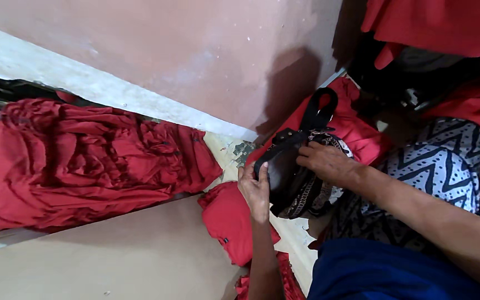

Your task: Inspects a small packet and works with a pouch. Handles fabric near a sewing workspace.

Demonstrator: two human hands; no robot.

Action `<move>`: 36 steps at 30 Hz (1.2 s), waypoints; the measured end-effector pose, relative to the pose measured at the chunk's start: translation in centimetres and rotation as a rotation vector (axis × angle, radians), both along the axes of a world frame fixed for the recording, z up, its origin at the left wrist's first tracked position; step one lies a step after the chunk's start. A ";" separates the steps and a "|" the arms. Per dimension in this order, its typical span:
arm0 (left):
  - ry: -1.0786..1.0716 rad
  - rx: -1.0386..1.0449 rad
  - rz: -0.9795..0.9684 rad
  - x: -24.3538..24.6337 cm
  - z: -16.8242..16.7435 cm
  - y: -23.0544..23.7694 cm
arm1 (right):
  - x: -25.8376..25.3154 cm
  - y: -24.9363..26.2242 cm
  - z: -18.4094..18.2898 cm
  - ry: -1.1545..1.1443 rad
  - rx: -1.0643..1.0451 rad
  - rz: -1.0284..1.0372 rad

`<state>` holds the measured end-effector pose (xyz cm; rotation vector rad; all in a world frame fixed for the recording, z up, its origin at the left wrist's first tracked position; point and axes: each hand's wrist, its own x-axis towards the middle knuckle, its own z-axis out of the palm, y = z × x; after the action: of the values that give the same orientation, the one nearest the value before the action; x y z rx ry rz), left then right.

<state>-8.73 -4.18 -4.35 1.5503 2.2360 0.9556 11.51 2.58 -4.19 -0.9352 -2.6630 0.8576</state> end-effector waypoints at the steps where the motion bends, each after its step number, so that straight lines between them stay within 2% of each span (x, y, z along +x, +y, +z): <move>1: 0.005 -0.026 -0.010 -0.2 0.1 0.2 | 0.3 0.1 0.2 -0.026 -0.023 -0.002; 12: -0.017 -0.086 -0.010 -0.7 -0.3 0.5 | 1.9 -0.5 0.2 -0.011 -0.062 -0.017; 15: -0.033 -0.064 -0.007 -0.4 -0.4 0.3 | 2.5 -0.3 -0.6 0.026 -0.063 -0.004; 17: -0.025 -0.055 -0.008 -0.4 -0.5 0.1 | 3.0 -0.2 -2.1 0.080 0.009 0.006; 21: -0.004 -0.020 0.019 -0.1 -0.8 0.4 | 2.7 -0.3 0.3 0.013 -0.122 -0.008; 27: 0.023 -0.118 0.092 -0.5 -2.1 1.9 | 2.9 -0.2 -2.7 0.130 0.047 -0.004; 36: -0.039 -0.099 0.098 -0.4 -2.4 1.8 | 3.1 0.1 -2.9 0.127 0.014 0.009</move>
<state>-9.18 -2.40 -6.74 1.3809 2.3132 0.8785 14.59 2.69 -7.11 -0.8365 -2.5635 0.8684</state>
